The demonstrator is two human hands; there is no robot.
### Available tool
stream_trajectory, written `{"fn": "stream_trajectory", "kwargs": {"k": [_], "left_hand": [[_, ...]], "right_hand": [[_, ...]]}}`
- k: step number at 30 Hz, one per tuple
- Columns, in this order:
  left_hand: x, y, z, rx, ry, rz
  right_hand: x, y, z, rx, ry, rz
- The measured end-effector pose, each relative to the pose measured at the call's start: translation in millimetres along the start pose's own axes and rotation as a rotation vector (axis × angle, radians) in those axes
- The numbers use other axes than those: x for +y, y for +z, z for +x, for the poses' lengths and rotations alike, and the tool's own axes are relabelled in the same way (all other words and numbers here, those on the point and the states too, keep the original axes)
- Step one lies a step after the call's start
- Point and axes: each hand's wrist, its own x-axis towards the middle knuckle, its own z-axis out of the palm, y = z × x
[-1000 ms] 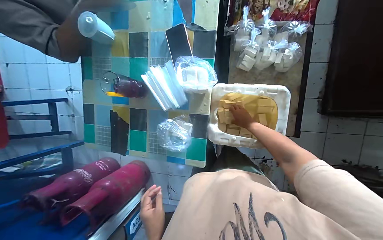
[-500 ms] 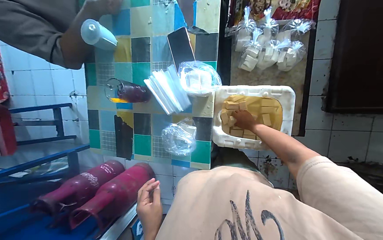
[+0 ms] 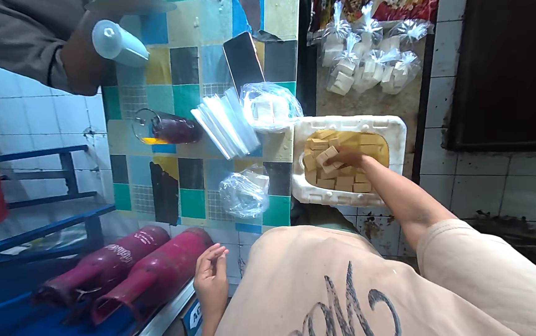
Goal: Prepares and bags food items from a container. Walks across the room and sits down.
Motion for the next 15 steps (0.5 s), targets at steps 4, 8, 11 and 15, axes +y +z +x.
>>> {"fn": "stream_trajectory", "kwargs": {"k": [4,8,11,15], "left_hand": [[8.6,6.3,0.6,-0.014,-0.024,-0.065],[31.2,16.1,14.7,-0.044,0.068,-0.092],[46.1,33.3,39.1,-0.078,0.158,-0.033],[66.1,56.1,77.7,-0.165,0.13,0.229]], "right_hand": [[-10.6,2.3,-18.1,-0.112,0.0,0.333],[-6.2,11.6,-24.6,-0.092,-0.082,0.464],[-4.3,15.8,-39.7,0.014,-0.132,0.485],[-15.0,26.2,-89.5,0.072,-0.303,0.597]]}}
